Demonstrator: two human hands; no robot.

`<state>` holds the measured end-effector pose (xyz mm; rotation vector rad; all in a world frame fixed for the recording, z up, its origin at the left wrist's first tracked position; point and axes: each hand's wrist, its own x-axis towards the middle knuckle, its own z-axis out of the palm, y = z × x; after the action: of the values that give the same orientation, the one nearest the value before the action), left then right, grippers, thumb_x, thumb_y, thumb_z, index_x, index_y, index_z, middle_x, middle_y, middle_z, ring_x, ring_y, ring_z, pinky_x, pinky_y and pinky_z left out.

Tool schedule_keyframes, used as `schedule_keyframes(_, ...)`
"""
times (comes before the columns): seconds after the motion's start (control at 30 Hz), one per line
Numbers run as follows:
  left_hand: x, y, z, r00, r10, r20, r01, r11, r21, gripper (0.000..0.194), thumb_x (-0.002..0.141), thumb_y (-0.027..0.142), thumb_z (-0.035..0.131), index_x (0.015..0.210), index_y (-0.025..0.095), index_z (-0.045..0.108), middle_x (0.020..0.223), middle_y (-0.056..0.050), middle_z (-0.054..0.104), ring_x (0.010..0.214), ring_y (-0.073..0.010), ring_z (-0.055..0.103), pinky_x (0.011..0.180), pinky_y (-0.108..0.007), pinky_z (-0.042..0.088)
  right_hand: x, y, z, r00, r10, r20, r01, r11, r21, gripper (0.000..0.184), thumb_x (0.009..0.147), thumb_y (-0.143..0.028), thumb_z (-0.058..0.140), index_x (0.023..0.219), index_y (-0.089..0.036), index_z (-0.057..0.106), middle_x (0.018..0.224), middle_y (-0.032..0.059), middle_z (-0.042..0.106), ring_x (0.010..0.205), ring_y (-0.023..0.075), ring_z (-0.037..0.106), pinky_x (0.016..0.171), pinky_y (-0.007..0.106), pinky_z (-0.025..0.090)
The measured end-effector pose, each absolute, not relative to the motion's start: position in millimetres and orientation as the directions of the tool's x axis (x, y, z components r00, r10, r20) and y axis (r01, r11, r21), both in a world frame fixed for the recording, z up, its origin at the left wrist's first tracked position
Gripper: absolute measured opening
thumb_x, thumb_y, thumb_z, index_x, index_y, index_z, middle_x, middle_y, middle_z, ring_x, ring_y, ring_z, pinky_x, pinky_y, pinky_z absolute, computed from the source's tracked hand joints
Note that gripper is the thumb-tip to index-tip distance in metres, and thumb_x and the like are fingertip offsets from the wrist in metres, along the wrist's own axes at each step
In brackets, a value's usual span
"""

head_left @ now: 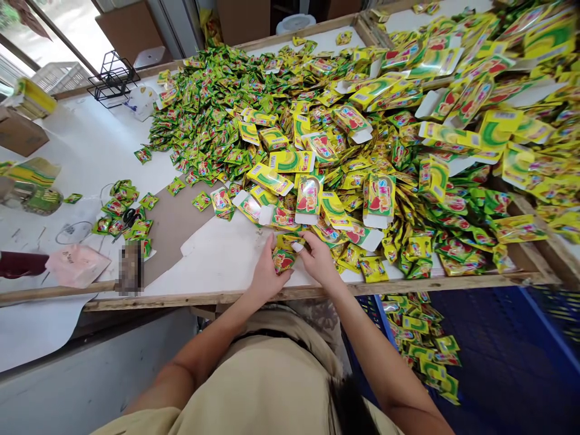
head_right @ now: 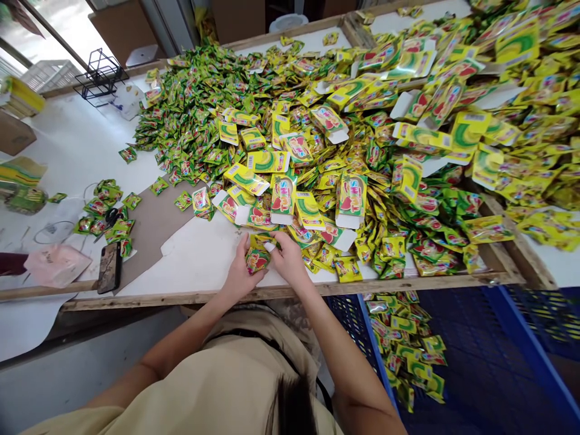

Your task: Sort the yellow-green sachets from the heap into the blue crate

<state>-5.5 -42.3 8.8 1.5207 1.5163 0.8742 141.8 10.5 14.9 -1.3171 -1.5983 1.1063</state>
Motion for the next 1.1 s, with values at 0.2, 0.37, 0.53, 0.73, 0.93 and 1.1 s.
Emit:
schedule_keyframes(0.2,-6.3,-37.3,12.3,0.063,0.997,-0.046,0.395,0.017,0.918,0.076,0.073,0.032,0.068,0.138,0.016,0.031,0.132,-0.015,0.049,0.123,-0.0258,0.048,0.103,-0.041,0.042,136.9,11.7,12.2,-0.088,0.995,-0.056,0.114,-0.045,-0.992,0.025,0.079,-0.041,0.058,0.095,-0.022,0.059,0.089,0.0044,0.065,0.082,0.0222,0.059,0.075,0.036,0.05)
schedule_keyframes(0.37,-12.0,-23.0,13.6,0.047,0.998,0.042,0.436,-0.058,0.898,0.032,0.091,0.03,0.044,0.118,0.018,0.055,0.12,-0.011,0.058,0.116,-0.0215,0.052,0.101,-0.039,0.043,140.6,11.7,10.8,-0.146,0.988,-0.047,0.173,-0.022,-0.985,0.028,0.085,-0.045,0.049,0.099,-0.021,0.059,0.093,0.0052,0.065,0.085,0.0227,0.058,0.08,0.037,0.048)
schedule_keyframes(0.53,-12.7,-12.7,8.2,0.052,0.998,0.039,0.374,-0.056,0.926,0.024,0.089,0.028,0.048,0.105,0.018,0.064,0.108,-0.009,0.065,0.103,-0.0204,0.06,0.094,-0.038,0.048,147.7,18.4,19.9,-0.234,0.972,-0.013,0.343,0.07,-0.937,0.032,0.091,-0.048,0.036,0.085,-0.022,0.055,0.083,0.0055,0.061,0.079,0.0226,0.055,0.073,0.035,0.045)
schedule_keyframes(0.73,-7.3,-12.8,6.0,-0.018,0.999,-0.048,0.182,0.05,0.982,0.04,0.085,0.031,0.057,0.124,0.02,0.054,0.111,-0.009,0.063,0.094,-0.0169,0.063,0.085,-0.033,0.053,148.6,23.8,34.7,-0.293,0.956,-0.019,0.434,0.116,-0.893,0.03,0.09,-0.048,0.039,0.079,-0.023,0.052,0.072,0.0029,0.057,0.068,0.0201,0.052,0.063,0.031,0.042)
schedule_keyframes(0.93,-5.5,-4.8,22.8,-0.106,0.988,0.116,0.259,-0.085,0.962,0.008,0.078,0.025,0.065,0.081,0.018,0.067,0.099,-0.007,0.065,0.097,-0.0184,0.061,0.092,-0.038,0.049,156.2,25.0,39.7,-0.311,0.95,-0.029,0.441,0.116,-0.89,0.037,0.088,-0.056,0.041,0.078,-0.022,0.051,0.066,0.0004,0.054,0.063,0.0176,0.049,0.057,0.028,0.038)
schedule_keyframes(1.1,-6.5,2.6,30.3,0.126,0.978,0.165,0.39,-0.201,0.898,0.002,0.077,0.018,0.063,0.076,0.02,0.063,0.096,-0.005,0.067,0.093,-0.018,0.062,0.088,-0.036,0.049,168.6,36.3,49.6,-0.389,0.921,0.03,0.459,0.221,-0.86,0.047,0.091,-0.059,0.03,0.072,-0.021,0.05,0.064,0.0011,0.053,0.062,0.0171,0.048,0.058,0.028,0.036)
